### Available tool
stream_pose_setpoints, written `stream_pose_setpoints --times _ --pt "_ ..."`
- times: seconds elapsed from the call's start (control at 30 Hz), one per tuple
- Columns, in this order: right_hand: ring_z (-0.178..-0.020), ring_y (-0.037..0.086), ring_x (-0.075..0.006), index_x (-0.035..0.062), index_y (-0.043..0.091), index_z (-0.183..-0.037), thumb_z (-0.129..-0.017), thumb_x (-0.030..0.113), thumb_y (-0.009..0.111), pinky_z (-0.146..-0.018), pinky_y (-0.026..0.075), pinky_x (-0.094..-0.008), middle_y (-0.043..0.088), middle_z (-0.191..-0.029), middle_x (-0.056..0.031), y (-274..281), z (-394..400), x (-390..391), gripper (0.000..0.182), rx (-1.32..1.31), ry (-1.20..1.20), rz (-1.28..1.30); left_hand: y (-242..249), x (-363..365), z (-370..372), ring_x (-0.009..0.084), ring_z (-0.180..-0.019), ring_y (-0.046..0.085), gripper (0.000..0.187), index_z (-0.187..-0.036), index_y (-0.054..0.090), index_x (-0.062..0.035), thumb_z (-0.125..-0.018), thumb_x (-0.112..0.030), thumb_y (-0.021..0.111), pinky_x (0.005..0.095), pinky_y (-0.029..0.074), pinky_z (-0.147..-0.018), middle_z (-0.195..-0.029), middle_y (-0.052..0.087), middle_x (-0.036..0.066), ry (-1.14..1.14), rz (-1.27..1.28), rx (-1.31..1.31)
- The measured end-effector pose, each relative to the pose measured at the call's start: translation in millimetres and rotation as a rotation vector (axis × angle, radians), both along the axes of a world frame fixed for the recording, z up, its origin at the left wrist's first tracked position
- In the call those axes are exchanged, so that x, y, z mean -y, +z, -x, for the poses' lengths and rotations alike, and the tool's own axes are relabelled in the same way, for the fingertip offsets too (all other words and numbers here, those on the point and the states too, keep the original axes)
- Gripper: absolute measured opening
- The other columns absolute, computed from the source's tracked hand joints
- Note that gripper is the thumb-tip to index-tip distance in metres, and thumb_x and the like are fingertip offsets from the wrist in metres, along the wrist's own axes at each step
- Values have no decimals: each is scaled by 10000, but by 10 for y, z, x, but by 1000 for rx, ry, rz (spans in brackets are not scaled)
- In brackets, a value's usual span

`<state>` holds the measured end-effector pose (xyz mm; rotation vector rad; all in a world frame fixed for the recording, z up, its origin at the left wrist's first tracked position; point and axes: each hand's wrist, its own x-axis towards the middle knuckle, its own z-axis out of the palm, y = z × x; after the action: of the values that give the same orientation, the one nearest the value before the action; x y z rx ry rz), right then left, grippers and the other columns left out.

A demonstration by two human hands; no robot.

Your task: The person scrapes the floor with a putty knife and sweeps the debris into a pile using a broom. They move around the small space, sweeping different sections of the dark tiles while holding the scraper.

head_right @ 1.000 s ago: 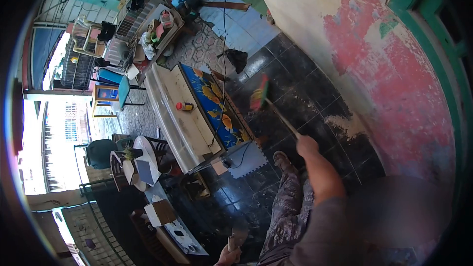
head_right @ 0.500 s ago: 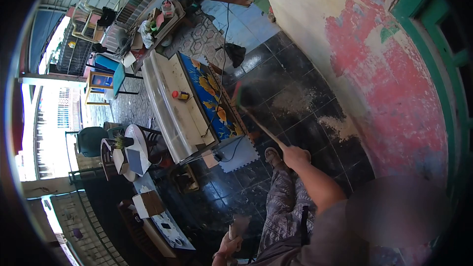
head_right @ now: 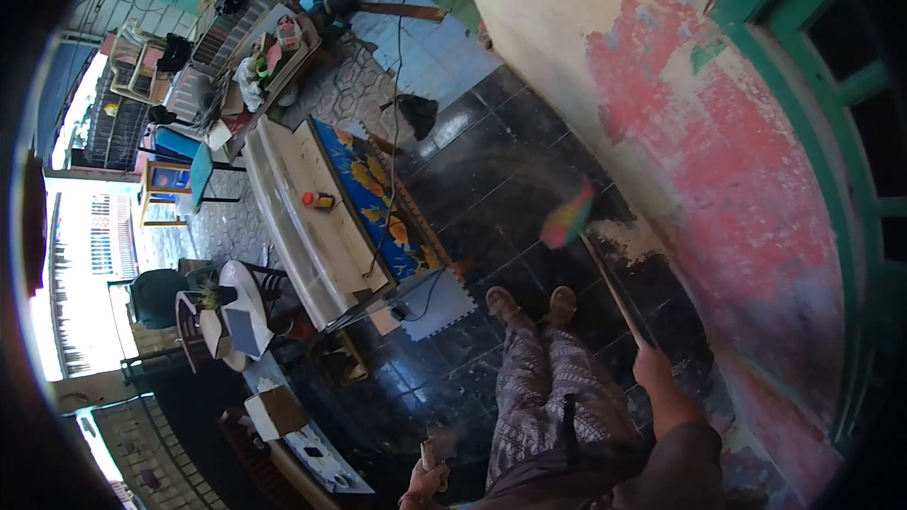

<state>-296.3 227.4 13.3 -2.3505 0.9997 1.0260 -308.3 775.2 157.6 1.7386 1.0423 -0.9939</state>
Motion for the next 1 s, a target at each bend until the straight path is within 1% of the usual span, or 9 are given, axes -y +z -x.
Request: stream_pose_setpoints --times 0.2,0.33,0.53,0.67,0.7,0.73,0.8,0.93,1.0 --pt "-888 670 -452 112 522 -1377 -966 202 517 -777 530 -550 694 -919 -252 994 497 22 421 -120 40 29 -269 90 -140 131 -501 560 117 -889 584 -18 -852 -107 651 278 412 -430 -657 587 31 24 120 -14" --pt "-831 669 -447 113 496 -1387 -952 205 534 -725 525 -562 690 -883 -235 633 319 -247 446 101 77 -68 96 476 -737 116 -494 540 103 -879 582 -30 -866 -114 641 267 391 -420 -654 579 24 -9 87 45" --pt "-949 662 -424 197 558 -1351 -978 211 470 -815 535 -539 676 -1044 -218 -260 -2258 -754 384 373 177 -158 28 625 -1091 112 -491 533 122 -790 590 -46 -866 -121 646 265 388 -427 -610 554 10 -61 51 66" --pt "-1072 658 -409 52 644 -1248 -984 187 450 -911 545 -499 675 -1137 -240 -885 -3710 -632 354 301 142 -171 337 977 -1505 124 -488 544 114 -799 596 -45 -848 -124 662 278 397 -443 -604 552 15 -257 23 62" --pt "-1081 657 -412 20 650 -1228 -980 188 456 -923 545 -497 676 -1144 -250 -1010 -3816 -582 358 277 70 -190 46 764 -1335 130 -484 547 120 -804 597 -46 -843 -135 667 284 401 -446 -600 555 18 -393 16 188" --pt "-1076 657 -416 28 663 -1215 -977 189 468 -912 544 -500 675 -1152 -247 -1124 -3666 -633 347 264 -39 -210 -354 303 -981 136 -480 549 128 -809 597 -47 -838 -147 672 290 404 -449 -595 557 22 -536 6 300" --pt "-1066 657 -425 43 687 -1189 -972 189 492 -891 541 -507 673 -1168 -242 -1243 -3256 -402 327 244 -244 -210 -261 190 -913 149 -475 553 137 -805 602 -48 -834 -162 672 304 410 -453 -588 558 30 -605 -14 303" --pt "-1026 659 -434 16 636 -1232 -942 193 522 -884 533 -520 688 -1051 -275 -1191 -1269 -32 358 189 -228 -93 328 775 -1364 164 -481 569 170 -763 613 -45 -841 -189 658 330 421 -453 -599 573 47 -481 -17 -36" --pt "-985 665 -448 -1 641 -1196 -942 192 535 -850 545 -528 700 -1003 -251 -610 -355 62 336 23 -267 -96 267 688 -1301 168 -503 588 199 -743 617 -39 -843 -206 658 337 431 -462 -625 597 57 -494 -15 -118"
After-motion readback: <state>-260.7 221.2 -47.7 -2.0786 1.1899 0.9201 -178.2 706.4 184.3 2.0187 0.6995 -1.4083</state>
